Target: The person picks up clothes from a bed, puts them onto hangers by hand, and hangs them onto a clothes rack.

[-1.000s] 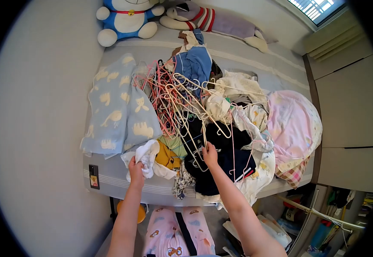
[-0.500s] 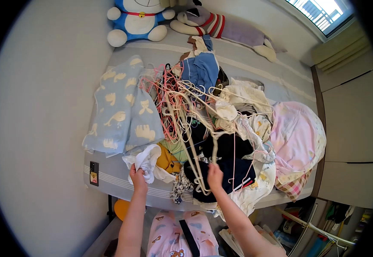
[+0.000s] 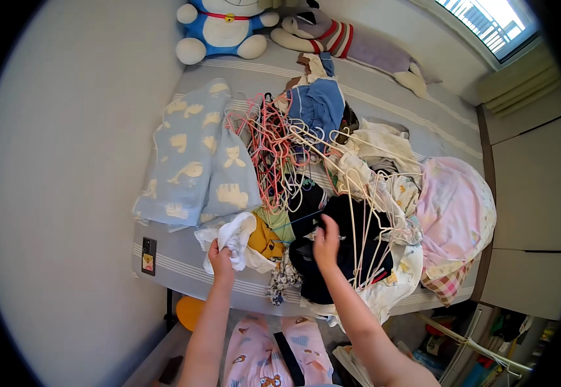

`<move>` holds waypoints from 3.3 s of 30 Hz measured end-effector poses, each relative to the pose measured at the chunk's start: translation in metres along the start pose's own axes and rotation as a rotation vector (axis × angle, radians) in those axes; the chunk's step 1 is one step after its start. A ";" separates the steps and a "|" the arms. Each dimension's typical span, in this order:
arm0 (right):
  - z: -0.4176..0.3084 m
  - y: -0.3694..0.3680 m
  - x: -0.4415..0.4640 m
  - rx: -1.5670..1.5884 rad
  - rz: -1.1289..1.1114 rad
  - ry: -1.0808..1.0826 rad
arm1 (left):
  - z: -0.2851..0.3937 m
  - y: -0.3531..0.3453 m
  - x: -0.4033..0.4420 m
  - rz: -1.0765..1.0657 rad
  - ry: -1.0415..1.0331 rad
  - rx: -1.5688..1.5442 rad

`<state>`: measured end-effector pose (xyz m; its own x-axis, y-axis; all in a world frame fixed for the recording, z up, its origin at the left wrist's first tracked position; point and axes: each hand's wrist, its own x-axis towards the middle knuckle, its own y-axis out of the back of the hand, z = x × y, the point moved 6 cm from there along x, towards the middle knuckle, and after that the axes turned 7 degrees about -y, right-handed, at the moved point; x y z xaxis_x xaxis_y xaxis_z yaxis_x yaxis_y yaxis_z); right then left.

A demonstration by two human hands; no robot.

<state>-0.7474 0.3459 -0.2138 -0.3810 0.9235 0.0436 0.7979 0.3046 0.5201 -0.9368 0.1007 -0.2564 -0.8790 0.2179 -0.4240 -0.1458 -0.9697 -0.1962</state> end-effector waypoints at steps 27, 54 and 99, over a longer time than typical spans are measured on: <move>0.110 0.077 -0.124 -0.498 -0.076 -0.291 | 0.013 0.012 -0.027 -0.174 0.008 0.121; -0.007 -0.022 -0.001 -0.081 0.028 0.079 | 0.005 -0.019 0.011 -0.260 0.020 0.154; -0.189 0.072 0.006 -0.286 0.293 0.241 | 0.139 -0.012 -0.048 -0.244 -0.259 0.030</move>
<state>-0.7809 0.3294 -0.0151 -0.2835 0.8705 0.4024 0.7399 -0.0683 0.6692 -0.9561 0.0868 -0.1109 -0.9022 0.4118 -0.1285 -0.3754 -0.8962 -0.2363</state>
